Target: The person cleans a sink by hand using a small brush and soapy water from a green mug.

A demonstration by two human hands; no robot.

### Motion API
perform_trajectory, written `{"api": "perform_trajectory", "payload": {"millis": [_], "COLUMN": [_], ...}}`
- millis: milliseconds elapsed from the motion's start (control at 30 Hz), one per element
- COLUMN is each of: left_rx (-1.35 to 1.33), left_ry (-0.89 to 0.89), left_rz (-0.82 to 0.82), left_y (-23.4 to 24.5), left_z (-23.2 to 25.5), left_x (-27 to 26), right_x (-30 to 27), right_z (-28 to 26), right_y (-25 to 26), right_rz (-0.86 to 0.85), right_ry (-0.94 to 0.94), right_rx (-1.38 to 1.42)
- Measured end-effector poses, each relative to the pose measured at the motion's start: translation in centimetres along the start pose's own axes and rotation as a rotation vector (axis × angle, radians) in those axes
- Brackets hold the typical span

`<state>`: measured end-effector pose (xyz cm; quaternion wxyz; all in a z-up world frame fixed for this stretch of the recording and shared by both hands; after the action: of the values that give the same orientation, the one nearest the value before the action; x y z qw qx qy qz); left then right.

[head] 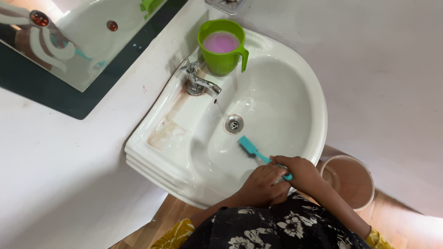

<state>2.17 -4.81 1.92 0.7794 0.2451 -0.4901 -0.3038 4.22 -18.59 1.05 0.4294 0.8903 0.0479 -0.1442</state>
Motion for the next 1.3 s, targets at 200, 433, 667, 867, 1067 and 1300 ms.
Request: {"api": "perform_trajectory", "payload": {"millis": [200, 433, 667, 867, 1067, 1300], "left_rx": [0.088, 0.127, 0.129, 0.207, 0.165, 0.211], "left_ry": [0.177, 0.314, 0.303, 0.405, 0.386, 0.419], "left_rz": [-0.019, 0.04, 0.008, 0.045, 0.021, 0.031], "left_y": [0.3, 1.0, 0.3, 0.7, 0.3, 0.3], "left_z": [-0.8, -1.9, -2.4, -3.2, -2.8, -3.3], "left_x": [1.0, 0.3, 0.3, 0.6, 0.0, 0.4], "right_x": [3.8, 5.9, 6.3, 10.3, 8.4, 10.2], "right_z": [0.7, 0.4, -1.2, -1.9, -0.3, -1.3], "right_y": [0.9, -1.9, 0.4, -2.2, -3.1, -2.3], "right_rz": [0.207, 0.071, 0.1, 0.017, -0.064, 0.057], "right_ry": [0.039, 0.092, 0.103, 0.08, 0.296, 0.004], "right_rx": [-0.22, -0.116, -0.212, -0.135, 0.363, 0.07]}}
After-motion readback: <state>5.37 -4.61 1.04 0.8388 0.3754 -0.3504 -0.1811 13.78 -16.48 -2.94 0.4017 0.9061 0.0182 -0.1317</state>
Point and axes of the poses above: each hand's wrist, its own x-axis towards the middle knuckle, its own y-axis out of the back of the hand, z = x × y, the point moved 7 cm from there along x, towards the middle knuckle, and after that the axes turned 8 degrees about x, right-handed, at the moved point
